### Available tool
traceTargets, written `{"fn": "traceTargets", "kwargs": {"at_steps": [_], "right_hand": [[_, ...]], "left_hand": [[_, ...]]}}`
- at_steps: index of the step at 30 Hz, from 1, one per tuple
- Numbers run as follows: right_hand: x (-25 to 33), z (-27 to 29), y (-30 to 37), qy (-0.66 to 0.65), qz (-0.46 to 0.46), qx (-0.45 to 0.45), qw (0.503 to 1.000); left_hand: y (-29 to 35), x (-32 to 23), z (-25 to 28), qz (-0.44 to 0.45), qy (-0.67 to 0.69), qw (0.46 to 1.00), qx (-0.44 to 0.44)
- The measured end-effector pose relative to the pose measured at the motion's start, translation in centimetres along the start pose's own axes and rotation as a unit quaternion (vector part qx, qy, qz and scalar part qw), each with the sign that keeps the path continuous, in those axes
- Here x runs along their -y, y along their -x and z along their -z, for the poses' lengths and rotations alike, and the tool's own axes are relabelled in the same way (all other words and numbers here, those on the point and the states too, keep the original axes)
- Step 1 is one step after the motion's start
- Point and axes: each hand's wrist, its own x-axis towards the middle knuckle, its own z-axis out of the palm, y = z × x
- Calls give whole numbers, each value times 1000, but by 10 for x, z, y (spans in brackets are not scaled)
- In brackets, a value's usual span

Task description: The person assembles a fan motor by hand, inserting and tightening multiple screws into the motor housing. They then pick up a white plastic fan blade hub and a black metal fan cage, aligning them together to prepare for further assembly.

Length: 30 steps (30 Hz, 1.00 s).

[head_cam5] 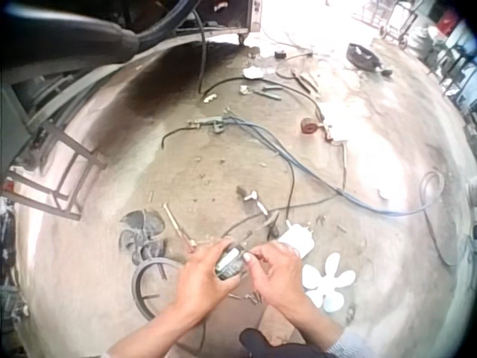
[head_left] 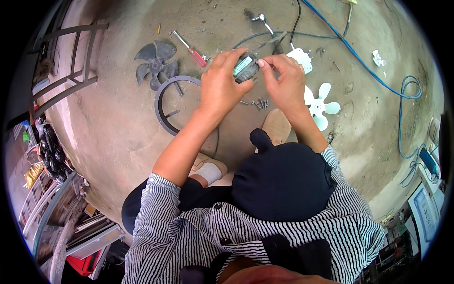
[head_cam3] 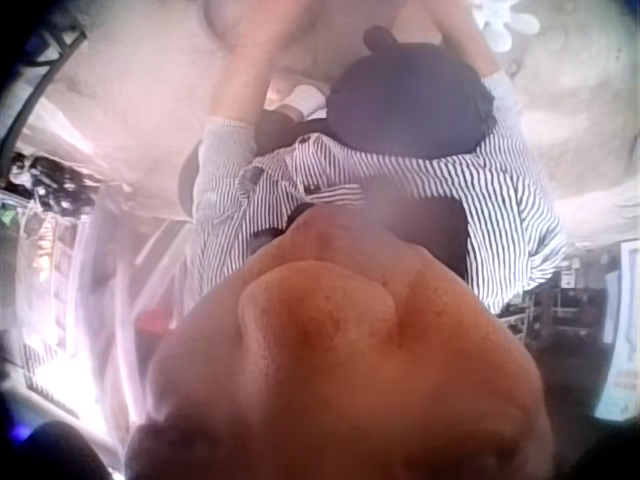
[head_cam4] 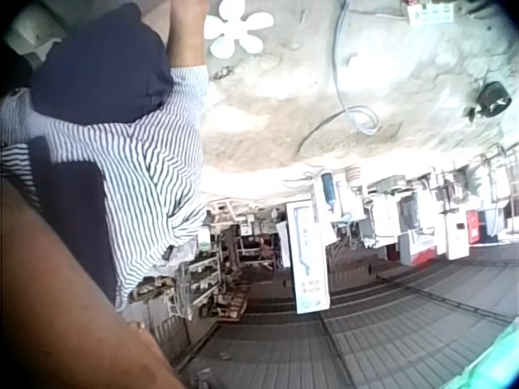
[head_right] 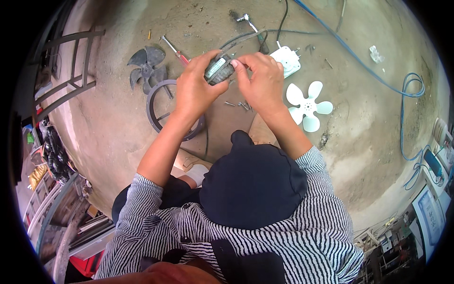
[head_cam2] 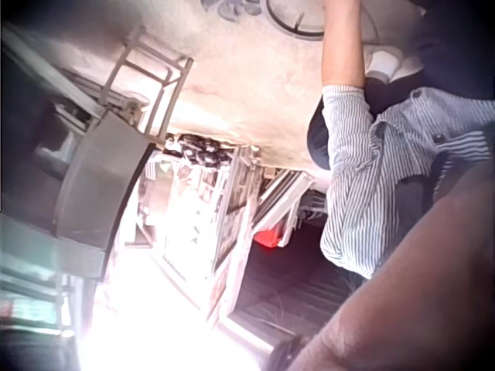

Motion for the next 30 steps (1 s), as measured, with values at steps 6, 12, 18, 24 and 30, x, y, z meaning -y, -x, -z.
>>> {"fn": "traceTargets", "kwargs": {"at_steps": [6, 12, 18, 24, 30], "right_hand": [[9, 4, -1, -74, -41, 6, 996], [0, -2, 2, -30, -8, -11, 999], [7, 2, 0, -83, -56, -5, 995], [10, 6, -2, -66, -27, 3, 997], [2, -1, 1, -14, -7, -12, 1000]], "left_hand": [[-1, -2, 1, 2, -6, 1000, 6], [1, 2, -3, -7, -4, 1000, -3], [0, -5, 4, 27, 2, 999, 17], [1, -3, 3, 6, -7, 1000, 5], [1, -4, 3, 1, -13, 1000, 8]]}}
